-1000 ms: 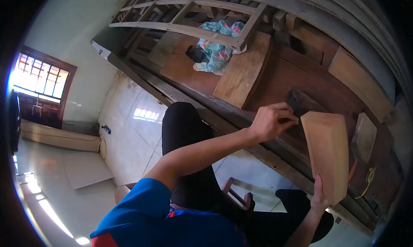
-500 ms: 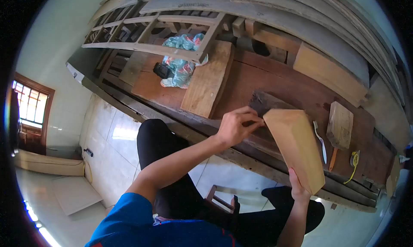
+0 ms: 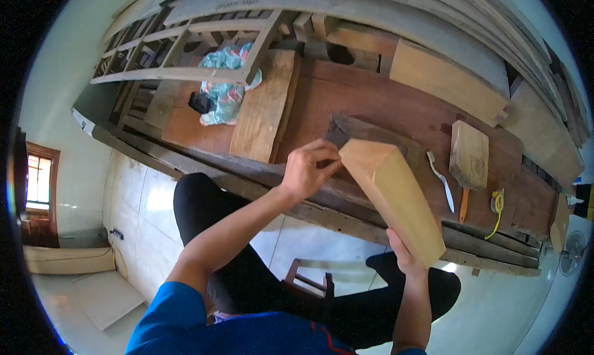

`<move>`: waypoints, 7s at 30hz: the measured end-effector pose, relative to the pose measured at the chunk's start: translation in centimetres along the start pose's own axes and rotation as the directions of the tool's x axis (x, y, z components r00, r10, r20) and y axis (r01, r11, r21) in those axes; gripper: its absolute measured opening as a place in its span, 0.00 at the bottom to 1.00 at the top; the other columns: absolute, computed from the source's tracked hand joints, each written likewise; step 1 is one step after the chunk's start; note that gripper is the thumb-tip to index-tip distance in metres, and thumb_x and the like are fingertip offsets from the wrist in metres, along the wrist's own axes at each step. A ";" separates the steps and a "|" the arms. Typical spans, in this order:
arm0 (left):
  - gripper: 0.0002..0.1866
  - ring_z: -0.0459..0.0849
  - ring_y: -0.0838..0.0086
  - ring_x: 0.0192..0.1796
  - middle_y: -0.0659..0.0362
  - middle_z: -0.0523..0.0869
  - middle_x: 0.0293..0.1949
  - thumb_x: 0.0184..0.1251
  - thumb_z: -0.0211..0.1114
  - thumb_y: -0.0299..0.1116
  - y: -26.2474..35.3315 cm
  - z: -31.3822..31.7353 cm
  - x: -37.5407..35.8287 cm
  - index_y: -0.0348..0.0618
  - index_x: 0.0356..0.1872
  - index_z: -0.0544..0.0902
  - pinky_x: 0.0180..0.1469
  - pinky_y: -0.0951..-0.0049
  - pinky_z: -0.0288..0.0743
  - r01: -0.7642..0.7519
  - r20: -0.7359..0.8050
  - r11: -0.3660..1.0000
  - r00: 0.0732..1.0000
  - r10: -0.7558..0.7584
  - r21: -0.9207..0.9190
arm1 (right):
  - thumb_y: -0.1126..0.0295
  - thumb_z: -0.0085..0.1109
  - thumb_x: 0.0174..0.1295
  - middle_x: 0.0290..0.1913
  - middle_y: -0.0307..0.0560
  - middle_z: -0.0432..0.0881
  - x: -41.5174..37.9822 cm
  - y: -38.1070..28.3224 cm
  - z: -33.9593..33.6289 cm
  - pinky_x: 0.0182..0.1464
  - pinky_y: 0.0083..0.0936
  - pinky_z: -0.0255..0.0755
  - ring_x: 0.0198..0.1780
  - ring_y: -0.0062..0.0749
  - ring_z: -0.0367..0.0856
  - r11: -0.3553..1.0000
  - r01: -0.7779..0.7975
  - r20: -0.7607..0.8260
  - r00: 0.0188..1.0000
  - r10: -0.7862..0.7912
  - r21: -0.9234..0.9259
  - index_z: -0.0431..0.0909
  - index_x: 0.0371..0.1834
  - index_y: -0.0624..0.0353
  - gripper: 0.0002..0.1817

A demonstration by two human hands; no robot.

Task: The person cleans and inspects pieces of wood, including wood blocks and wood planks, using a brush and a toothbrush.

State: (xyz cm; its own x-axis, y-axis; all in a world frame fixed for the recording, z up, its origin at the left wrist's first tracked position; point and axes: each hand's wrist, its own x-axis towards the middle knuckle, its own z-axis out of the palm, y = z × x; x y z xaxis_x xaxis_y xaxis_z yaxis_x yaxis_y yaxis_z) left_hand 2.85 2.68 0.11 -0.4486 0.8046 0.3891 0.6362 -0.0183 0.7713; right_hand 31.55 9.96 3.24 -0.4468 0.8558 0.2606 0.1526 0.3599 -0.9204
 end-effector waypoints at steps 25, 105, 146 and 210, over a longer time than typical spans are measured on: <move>0.08 0.90 0.61 0.37 0.64 0.91 0.39 0.59 0.79 0.38 1.2 -1.3 2.0 0.48 0.35 0.93 0.40 0.64 0.83 -0.016 0.124 0.988 0.992 -0.003 0.153 | 0.78 0.70 0.64 0.57 0.53 0.87 -0.8 -1.3 -1.1 0.63 0.33 0.77 0.59 0.37 0.85 0.998 -0.040 0.016 0.999 0.039 0.041 0.82 0.58 0.67 0.19; 0.07 0.89 0.59 0.39 0.61 0.88 0.41 0.69 0.71 0.35 0.2 -1.5 1.9 0.46 0.41 0.90 0.38 0.62 0.83 -0.182 0.188 0.977 0.969 0.160 0.108 | 0.68 0.77 0.57 0.52 0.58 0.90 21.6 -3.0 0.0 0.56 0.40 0.80 0.54 0.53 0.89 0.757 0.264 0.182 0.964 -0.193 -0.597 0.80 0.62 0.61 0.28; 0.16 0.83 0.69 0.30 0.58 0.86 0.46 0.64 0.78 0.40 0.3 -1.7 1.3 0.46 0.49 0.90 0.35 0.69 0.81 -0.008 0.078 1.000 0.997 0.008 0.001 | 0.56 0.79 0.62 0.39 0.41 0.90 23.6 3.7 3.7 0.45 0.21 0.75 0.41 0.21 0.83 0.965 0.046 -0.199 0.975 -0.099 -0.258 0.87 0.49 0.64 0.23; 0.16 0.78 0.55 0.64 0.50 0.78 0.64 0.64 0.77 0.28 -0.5 -0.1 1.1 0.47 0.54 0.88 0.68 0.59 0.72 -0.032 0.141 0.999 0.989 0.036 -0.029 | 0.74 0.79 0.57 0.58 0.45 0.83 7.7 1.6 2.9 0.63 0.29 0.74 0.59 0.27 0.80 0.853 -0.329 0.199 0.942 0.269 0.406 0.76 0.66 0.64 0.33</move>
State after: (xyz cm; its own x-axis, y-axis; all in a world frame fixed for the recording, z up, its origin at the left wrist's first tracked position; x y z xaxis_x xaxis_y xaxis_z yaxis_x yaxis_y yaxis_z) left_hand 2.02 3.52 0.17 -0.3324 0.8790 0.3418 0.6316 -0.0617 0.7728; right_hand 25.79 16.04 2.87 -0.5553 0.8295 -0.0598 -0.0804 -0.1252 -0.9889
